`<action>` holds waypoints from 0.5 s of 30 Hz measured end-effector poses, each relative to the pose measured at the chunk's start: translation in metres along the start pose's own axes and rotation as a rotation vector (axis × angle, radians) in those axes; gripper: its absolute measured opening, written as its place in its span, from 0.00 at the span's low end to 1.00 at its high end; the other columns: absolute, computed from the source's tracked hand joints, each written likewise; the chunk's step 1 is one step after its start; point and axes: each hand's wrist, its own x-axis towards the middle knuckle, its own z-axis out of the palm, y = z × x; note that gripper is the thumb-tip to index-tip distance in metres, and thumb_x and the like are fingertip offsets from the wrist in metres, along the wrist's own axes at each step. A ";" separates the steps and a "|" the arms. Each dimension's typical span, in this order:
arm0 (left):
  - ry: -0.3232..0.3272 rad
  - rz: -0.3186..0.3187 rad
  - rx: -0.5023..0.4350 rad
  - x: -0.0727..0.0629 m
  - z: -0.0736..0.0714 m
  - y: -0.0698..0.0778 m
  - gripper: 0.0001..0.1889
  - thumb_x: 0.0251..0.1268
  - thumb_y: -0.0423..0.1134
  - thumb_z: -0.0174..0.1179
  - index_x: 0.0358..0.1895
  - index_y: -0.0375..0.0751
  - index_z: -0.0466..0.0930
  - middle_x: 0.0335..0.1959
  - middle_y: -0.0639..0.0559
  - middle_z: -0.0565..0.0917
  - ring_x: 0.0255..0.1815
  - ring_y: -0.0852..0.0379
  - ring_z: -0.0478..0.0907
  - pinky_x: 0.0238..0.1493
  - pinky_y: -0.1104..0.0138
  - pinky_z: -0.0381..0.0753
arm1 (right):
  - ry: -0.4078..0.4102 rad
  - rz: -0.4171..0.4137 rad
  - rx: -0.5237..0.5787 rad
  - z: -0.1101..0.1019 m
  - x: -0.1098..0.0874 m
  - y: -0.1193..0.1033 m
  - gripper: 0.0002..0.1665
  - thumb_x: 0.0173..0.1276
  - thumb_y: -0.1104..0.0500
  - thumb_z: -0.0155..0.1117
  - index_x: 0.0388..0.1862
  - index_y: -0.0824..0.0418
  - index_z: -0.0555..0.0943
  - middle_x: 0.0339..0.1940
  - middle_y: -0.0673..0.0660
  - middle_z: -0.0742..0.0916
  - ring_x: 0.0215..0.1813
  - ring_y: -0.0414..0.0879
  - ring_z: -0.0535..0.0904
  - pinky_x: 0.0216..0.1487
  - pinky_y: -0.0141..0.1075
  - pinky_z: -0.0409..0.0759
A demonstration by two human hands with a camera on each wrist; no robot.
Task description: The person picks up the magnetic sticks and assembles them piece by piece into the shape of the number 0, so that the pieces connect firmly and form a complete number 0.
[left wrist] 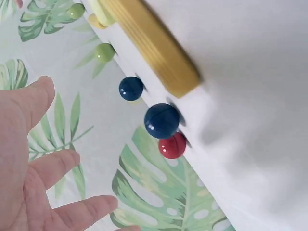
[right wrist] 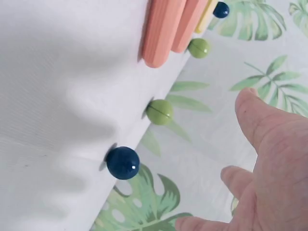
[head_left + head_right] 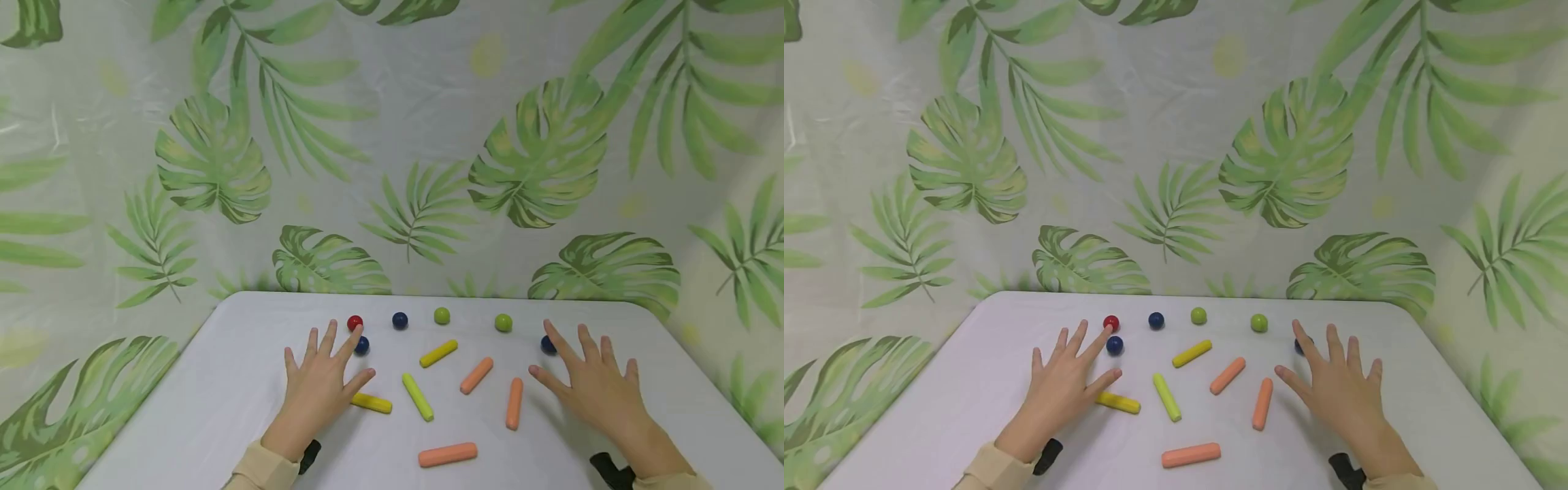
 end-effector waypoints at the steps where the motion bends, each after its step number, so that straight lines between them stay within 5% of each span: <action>1: 0.008 0.015 -0.007 0.002 -0.001 0.002 0.40 0.73 0.68 0.62 0.84 0.64 0.64 0.85 0.38 0.65 0.84 0.27 0.61 0.73 0.19 0.54 | 0.009 -0.009 -0.008 -0.002 0.002 0.000 0.56 0.75 0.20 0.52 0.91 0.43 0.49 0.82 0.83 0.60 0.77 0.91 0.55 0.64 0.89 0.53; 7: 0.059 0.134 -0.039 0.017 -0.004 0.016 0.34 0.72 0.61 0.68 0.76 0.50 0.77 0.68 0.39 0.83 0.67 0.35 0.82 0.68 0.34 0.76 | 0.061 -0.088 0.015 -0.010 0.021 -0.006 0.50 0.79 0.30 0.59 0.88 0.54 0.61 0.74 0.84 0.73 0.64 0.85 0.77 0.49 0.74 0.80; 10: 0.042 0.177 -0.070 0.025 -0.001 0.022 0.32 0.71 0.58 0.70 0.71 0.46 0.81 0.61 0.41 0.87 0.58 0.40 0.86 0.62 0.40 0.83 | 0.055 -0.115 0.054 -0.011 0.032 -0.011 0.47 0.79 0.34 0.62 0.86 0.58 0.64 0.67 0.83 0.78 0.57 0.81 0.82 0.40 0.67 0.84; 15: -0.028 0.193 -0.159 0.038 0.007 0.029 0.27 0.71 0.55 0.72 0.66 0.43 0.84 0.55 0.43 0.89 0.51 0.46 0.87 0.54 0.47 0.87 | 0.023 -0.154 0.096 -0.011 0.050 -0.018 0.42 0.80 0.42 0.65 0.82 0.63 0.68 0.61 0.81 0.82 0.56 0.76 0.84 0.45 0.64 0.85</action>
